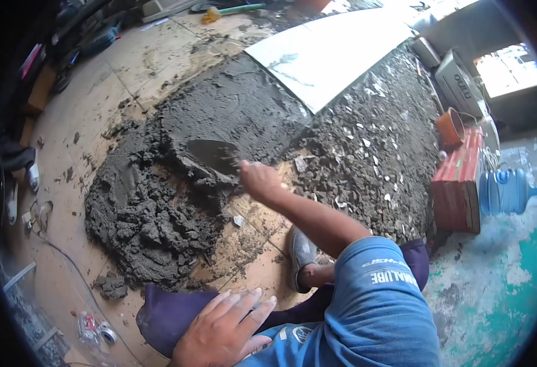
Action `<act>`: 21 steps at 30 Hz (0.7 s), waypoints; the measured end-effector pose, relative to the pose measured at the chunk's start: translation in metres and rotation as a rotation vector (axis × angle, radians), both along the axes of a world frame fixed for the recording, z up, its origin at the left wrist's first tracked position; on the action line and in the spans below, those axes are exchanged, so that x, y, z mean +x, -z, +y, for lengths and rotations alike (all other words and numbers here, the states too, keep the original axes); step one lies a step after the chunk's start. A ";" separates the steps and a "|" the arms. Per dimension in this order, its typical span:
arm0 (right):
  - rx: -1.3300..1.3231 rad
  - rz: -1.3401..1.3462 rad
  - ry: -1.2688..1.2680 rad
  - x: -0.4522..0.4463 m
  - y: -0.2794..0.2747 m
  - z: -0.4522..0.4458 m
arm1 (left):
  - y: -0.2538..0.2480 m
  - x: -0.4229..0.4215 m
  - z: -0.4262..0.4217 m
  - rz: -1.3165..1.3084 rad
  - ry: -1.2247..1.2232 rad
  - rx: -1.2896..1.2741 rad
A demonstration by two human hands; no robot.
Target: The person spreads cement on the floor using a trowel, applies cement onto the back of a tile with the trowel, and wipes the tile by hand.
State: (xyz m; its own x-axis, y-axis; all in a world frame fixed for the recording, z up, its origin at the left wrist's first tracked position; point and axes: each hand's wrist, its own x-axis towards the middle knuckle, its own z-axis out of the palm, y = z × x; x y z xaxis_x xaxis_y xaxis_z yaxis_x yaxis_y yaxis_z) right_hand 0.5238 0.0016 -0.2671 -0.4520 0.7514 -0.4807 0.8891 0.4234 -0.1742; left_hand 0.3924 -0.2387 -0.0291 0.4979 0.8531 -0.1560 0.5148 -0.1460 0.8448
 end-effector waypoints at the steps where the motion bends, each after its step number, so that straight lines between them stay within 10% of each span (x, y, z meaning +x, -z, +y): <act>1: 0.083 -0.031 -0.061 0.010 -0.005 0.009 | 0.001 0.000 -0.002 0.017 -0.023 -0.005; 6: 0.090 -0.004 0.422 0.066 0.027 0.101 | 0.003 0.005 0.004 0.033 -0.025 -0.011; 21: 0.034 0.042 0.386 0.089 0.009 0.211 | 0.024 0.040 0.034 0.225 -0.040 -0.096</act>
State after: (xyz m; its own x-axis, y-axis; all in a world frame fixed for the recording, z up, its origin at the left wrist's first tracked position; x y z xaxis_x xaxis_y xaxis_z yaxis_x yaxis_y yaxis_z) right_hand 0.6126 0.2130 -0.2760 -0.1513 0.8854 -0.4396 0.9766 0.0650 -0.2051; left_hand 0.4320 -0.2048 -0.0534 0.4075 0.8472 -0.3407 0.6952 -0.0459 0.7174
